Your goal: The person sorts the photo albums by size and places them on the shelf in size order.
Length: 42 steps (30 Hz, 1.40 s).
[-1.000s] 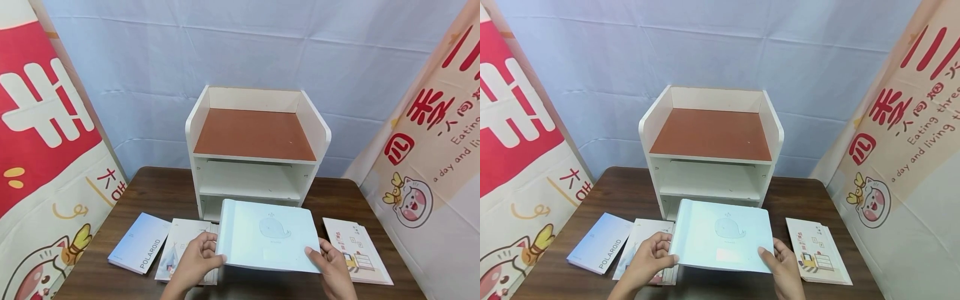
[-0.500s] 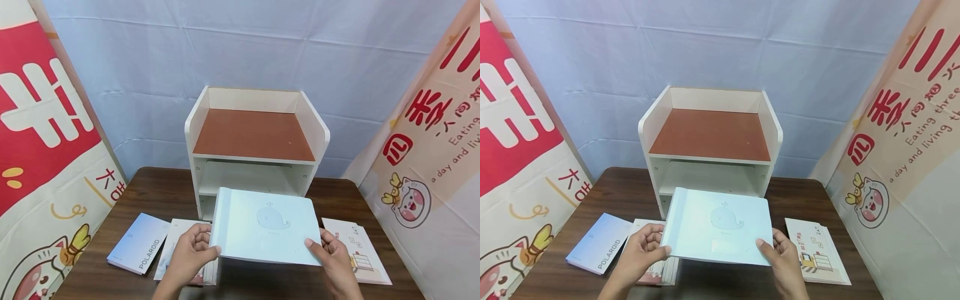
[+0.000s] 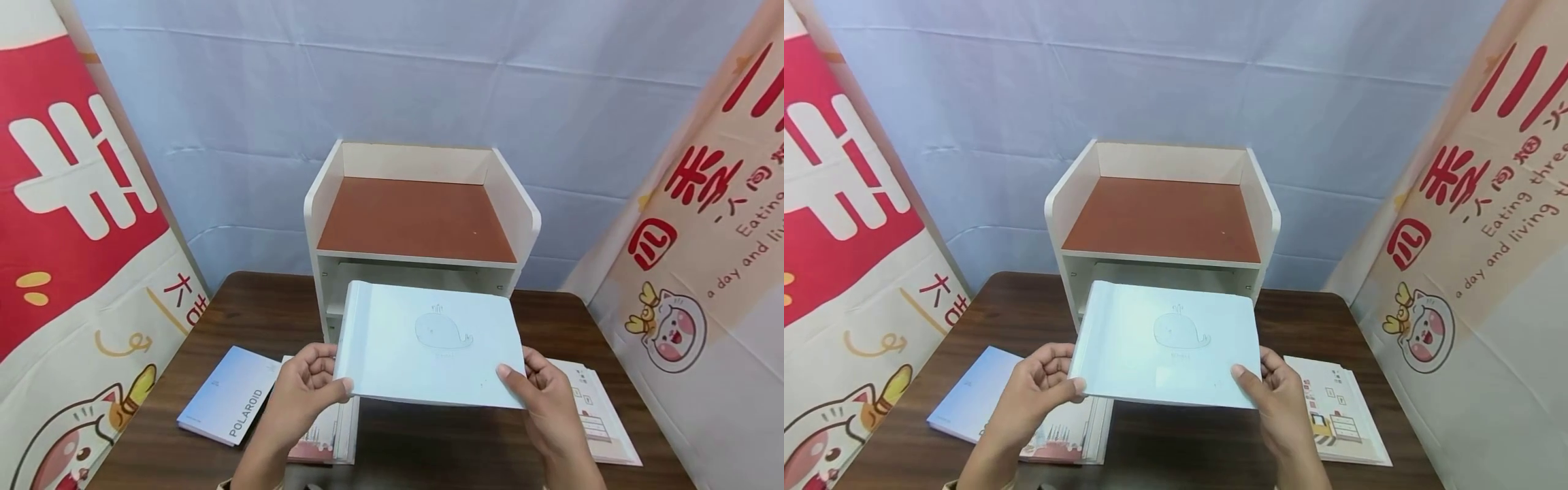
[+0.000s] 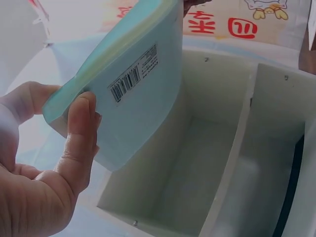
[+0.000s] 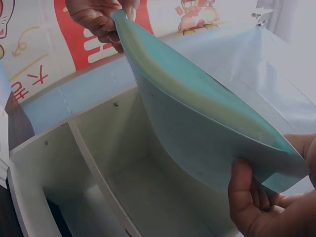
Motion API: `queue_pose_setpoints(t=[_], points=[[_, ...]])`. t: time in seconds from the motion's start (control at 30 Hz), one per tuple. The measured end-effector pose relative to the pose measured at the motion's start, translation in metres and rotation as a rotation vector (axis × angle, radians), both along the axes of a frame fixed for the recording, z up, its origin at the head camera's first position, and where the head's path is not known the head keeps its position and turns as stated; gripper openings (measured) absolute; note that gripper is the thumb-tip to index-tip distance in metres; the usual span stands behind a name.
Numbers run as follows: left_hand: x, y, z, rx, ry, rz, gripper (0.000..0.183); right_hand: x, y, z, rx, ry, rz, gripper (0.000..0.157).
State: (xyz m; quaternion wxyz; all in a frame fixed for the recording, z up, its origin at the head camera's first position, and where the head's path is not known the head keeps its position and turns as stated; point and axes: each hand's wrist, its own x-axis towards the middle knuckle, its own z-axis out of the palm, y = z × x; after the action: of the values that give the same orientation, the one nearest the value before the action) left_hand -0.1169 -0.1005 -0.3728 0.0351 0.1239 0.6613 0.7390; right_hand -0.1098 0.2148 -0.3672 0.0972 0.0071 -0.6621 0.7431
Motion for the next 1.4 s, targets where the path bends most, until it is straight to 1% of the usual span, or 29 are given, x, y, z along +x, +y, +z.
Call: queue_pose_setpoints(t=[0.17, 0.33, 0.43, 0.6, 0.73, 0.83, 0.93, 1.2, 1.4], points=[[-0.008, -0.002, 0.001, 0.024, 0.038, -0.013, 0.041, -0.005, -0.001, 0.005, -0.053, 0.015, 0.047, 0.025], [-0.013, -0.002, 0.003, 0.034, 0.082, -0.014, 0.041, -0.009, -0.003, 0.009, -0.087, 0.04, 0.087, 0.025], [-0.015, -0.002, 0.004, 0.048, 0.095, -0.01, 0.041, -0.013, -0.004, 0.013, -0.096, 0.061, 0.105, 0.025], [-0.022, -0.003, 0.005, 0.066, 0.094, -0.015, 0.04, -0.018, -0.003, 0.018, -0.155, 0.093, 0.147, 0.022], [-0.026, -0.004, 0.006, 0.081, 0.102, -0.015, 0.04, -0.02, -0.003, 0.021, -0.223, 0.121, 0.208, 0.023], [-0.028, -0.005, 0.007, 0.091, 0.124, -0.025, 0.04, -0.022, -0.002, 0.022, -0.27, 0.151, 0.254, 0.025], [-0.03, -0.007, 0.01, 0.098, 0.152, -0.034, 0.04, -0.023, -0.001, 0.024, -0.276, 0.175, 0.273, 0.025], [-0.033, -0.008, 0.019, 0.098, 0.214, -0.025, 0.039, -0.028, -0.002, 0.034, -0.284, 0.227, 0.3, 0.025], [-0.036, -0.008, 0.025, 0.098, 0.206, -0.02, 0.037, -0.029, -0.001, 0.041, -0.274, 0.251, 0.296, 0.025]])
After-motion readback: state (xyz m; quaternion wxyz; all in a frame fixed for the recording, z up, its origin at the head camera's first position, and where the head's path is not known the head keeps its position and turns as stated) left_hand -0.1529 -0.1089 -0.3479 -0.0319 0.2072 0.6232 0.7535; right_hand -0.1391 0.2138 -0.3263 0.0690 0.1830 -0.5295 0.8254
